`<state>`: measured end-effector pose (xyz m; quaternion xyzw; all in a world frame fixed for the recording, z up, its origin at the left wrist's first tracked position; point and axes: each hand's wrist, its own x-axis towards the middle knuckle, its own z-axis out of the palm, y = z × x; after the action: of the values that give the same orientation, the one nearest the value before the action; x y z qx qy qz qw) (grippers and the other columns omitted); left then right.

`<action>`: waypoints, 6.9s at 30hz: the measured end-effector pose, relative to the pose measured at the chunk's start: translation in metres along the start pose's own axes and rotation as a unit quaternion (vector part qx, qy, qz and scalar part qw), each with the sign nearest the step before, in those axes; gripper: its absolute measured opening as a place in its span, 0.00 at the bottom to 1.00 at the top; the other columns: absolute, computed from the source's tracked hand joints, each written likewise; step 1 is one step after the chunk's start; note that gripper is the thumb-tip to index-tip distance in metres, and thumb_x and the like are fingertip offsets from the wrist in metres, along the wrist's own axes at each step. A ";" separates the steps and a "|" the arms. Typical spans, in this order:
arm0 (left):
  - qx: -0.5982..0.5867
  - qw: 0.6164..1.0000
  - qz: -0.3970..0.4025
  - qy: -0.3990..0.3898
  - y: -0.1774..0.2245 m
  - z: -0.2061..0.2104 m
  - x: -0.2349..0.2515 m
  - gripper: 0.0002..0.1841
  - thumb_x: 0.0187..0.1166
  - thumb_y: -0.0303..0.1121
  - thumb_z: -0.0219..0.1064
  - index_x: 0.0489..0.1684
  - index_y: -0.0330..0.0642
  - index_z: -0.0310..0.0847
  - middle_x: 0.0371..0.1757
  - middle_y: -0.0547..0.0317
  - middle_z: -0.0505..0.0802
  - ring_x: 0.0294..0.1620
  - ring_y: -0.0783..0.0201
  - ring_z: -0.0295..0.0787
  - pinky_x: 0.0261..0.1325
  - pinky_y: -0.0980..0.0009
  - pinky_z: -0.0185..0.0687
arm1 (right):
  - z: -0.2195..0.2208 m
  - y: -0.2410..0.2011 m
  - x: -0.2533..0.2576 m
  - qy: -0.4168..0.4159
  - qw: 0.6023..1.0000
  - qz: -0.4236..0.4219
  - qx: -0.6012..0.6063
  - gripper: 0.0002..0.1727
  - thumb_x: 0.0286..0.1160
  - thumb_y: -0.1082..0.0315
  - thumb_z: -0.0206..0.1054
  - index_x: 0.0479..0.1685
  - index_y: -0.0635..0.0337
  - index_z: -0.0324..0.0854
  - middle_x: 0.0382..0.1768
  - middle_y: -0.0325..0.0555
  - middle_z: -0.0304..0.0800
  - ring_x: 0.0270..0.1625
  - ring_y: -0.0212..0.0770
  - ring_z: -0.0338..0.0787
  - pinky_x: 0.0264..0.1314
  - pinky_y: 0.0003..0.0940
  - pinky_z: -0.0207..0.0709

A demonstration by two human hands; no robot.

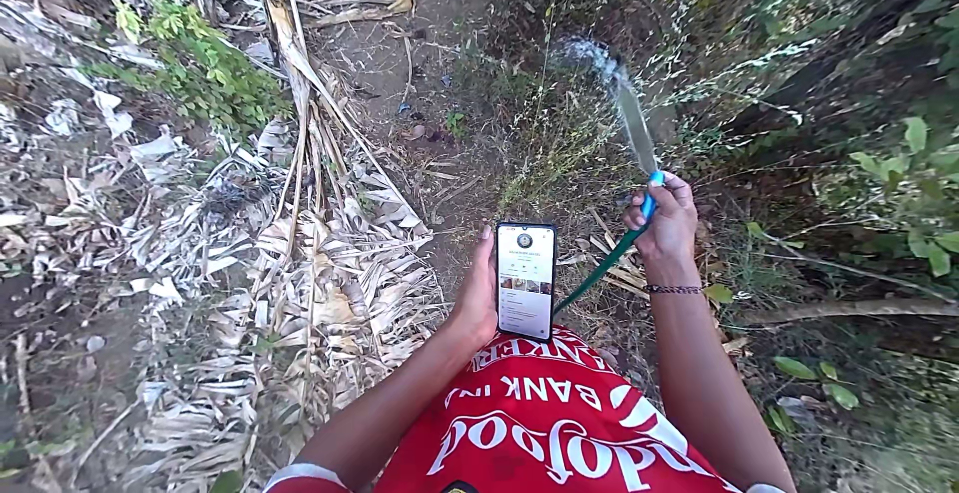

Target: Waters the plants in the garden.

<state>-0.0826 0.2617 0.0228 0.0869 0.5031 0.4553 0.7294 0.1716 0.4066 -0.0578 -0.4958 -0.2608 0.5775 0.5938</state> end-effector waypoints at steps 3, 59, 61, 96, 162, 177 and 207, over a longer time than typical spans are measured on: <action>0.010 0.999 -0.001 0.050 0.000 0.002 0.001 0.35 0.88 0.65 0.40 0.77 0.48 0.73 0.61 0.51 0.91 0.63 0.57 0.89 0.66 0.55 0.85 | 0.000 0.000 -0.001 0.003 1.000 0.002 0.004 0.11 0.90 0.69 0.54 0.64 0.48 0.69 0.24 0.36 0.79 0.12 0.28 0.72 0.12 0.20 0.69; -0.002 1.000 -0.001 -0.001 0.004 0.003 0.001 0.39 0.89 0.64 0.29 0.80 0.43 0.69 0.59 0.46 0.92 0.60 0.54 0.91 0.64 0.55 0.87 | 0.002 -0.002 0.001 0.001 1.000 -0.004 0.000 0.10 0.90 0.69 0.52 0.62 0.49 0.70 0.24 0.36 0.78 0.12 0.28 0.72 0.12 0.21 0.70; 0.001 1.000 0.011 -0.013 0.004 0.001 0.002 0.37 0.91 0.62 0.31 0.80 0.44 0.68 0.60 0.46 0.91 0.60 0.54 0.91 0.65 0.54 0.87 | 0.000 -0.002 0.001 -0.004 1.000 -0.003 -0.002 0.10 0.90 0.69 0.52 0.63 0.48 0.70 0.24 0.36 0.79 0.12 0.28 0.72 0.12 0.21 0.71; -0.103 0.978 -0.018 -0.180 0.002 -0.016 -0.002 0.32 0.91 0.58 0.32 0.77 0.48 0.70 0.61 0.49 0.93 0.60 0.55 0.93 0.60 0.54 0.91 | 0.016 -0.014 0.007 0.018 0.999 -0.034 0.001 0.13 0.89 0.72 0.52 0.66 0.56 0.70 0.22 0.39 0.78 0.11 0.28 0.70 0.12 0.21 0.68; 0.251 0.953 -0.165 0.023 -0.200 -0.312 -0.014 0.33 0.89 0.62 0.43 0.77 0.47 0.76 0.63 0.51 0.92 0.64 0.55 0.90 0.68 0.47 0.84 | 0.013 -0.011 0.010 0.002 0.999 -0.043 0.005 0.14 0.89 0.69 0.54 0.68 0.54 0.72 0.22 0.42 0.79 0.12 0.30 0.72 0.13 0.21 0.68; 0.441 0.892 0.030 -0.098 -0.186 -0.317 -0.024 0.28 0.88 0.48 0.56 0.88 0.61 0.67 0.78 0.49 0.81 0.74 0.55 0.81 0.72 0.52 0.81 | 0.033 -0.002 0.013 -0.043 0.999 -0.010 0.006 0.13 0.90 0.70 0.53 0.68 0.53 0.70 0.23 0.42 0.80 0.12 0.29 0.72 0.11 0.21 0.68; -0.281 0.955 0.090 0.003 -0.075 -0.233 -0.018 0.42 0.84 0.69 0.31 0.70 0.42 0.74 0.58 0.37 0.91 0.49 0.46 0.94 0.46 0.54 0.93 | 0.018 0.009 0.011 -0.116 0.991 -0.031 -0.060 0.16 0.87 0.66 0.57 0.69 0.42 0.70 0.28 0.32 0.86 0.17 0.28 0.79 0.17 0.22 0.77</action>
<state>-0.2302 0.1281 -0.1208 -0.0783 0.3469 0.6424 0.6789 0.1540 0.4212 -0.0622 -0.4521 -0.3770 0.5960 0.5462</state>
